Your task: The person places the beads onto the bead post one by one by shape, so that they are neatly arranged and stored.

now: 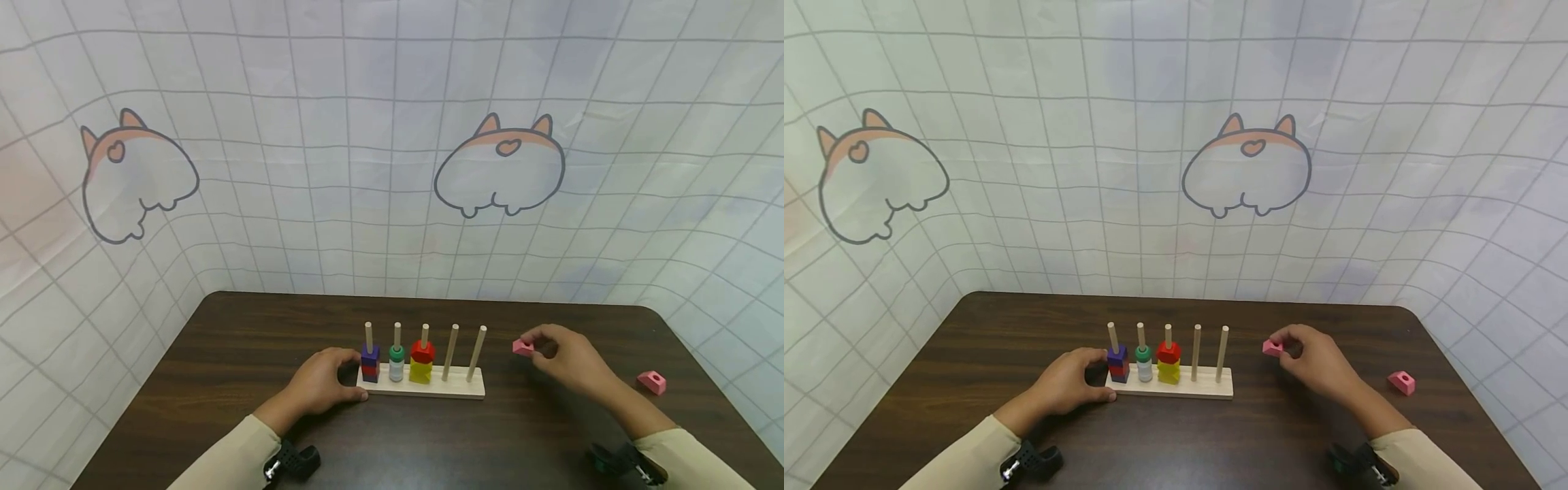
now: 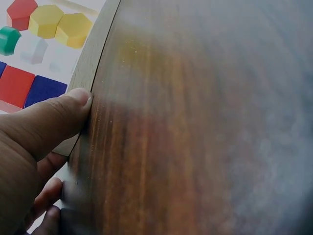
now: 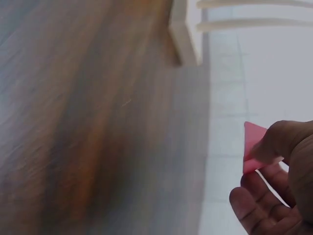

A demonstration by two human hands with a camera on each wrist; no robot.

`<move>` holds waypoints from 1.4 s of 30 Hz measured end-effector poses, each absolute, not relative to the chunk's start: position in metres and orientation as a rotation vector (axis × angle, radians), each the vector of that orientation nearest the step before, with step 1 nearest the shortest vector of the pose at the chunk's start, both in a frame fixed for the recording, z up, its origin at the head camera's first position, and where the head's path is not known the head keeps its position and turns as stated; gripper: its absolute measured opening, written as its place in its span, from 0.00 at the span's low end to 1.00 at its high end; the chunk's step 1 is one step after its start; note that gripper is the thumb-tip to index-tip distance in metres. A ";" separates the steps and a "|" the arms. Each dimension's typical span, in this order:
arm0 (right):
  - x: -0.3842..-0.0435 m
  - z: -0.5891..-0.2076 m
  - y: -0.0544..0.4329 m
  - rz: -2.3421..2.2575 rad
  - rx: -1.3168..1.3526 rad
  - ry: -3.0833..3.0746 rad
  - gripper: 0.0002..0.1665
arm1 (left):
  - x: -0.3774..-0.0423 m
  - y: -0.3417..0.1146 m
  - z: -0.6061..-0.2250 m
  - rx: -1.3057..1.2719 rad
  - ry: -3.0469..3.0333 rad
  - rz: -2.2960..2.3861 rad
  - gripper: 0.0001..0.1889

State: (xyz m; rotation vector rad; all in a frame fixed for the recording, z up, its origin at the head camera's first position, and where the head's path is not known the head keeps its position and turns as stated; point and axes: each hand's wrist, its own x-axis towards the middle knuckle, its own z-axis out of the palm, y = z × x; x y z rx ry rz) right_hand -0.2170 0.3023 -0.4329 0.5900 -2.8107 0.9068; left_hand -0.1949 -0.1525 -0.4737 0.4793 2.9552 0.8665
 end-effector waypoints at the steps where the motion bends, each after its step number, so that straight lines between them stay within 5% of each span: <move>1: -0.216 -0.429 0.299 0.922 0.599 -2.799 0.14 | -0.195 -0.153 -0.474 0.475 2.957 0.864 0.35; 23: -0.209 -0.365 0.255 0.996 1.010 -2.420 0.21 | -0.195 -0.154 -0.476 0.471 2.970 0.867 0.35; 42: -0.209 -0.351 0.222 1.034 1.104 -2.405 0.21 | -0.196 -0.152 -0.477 0.461 2.978 0.848 0.34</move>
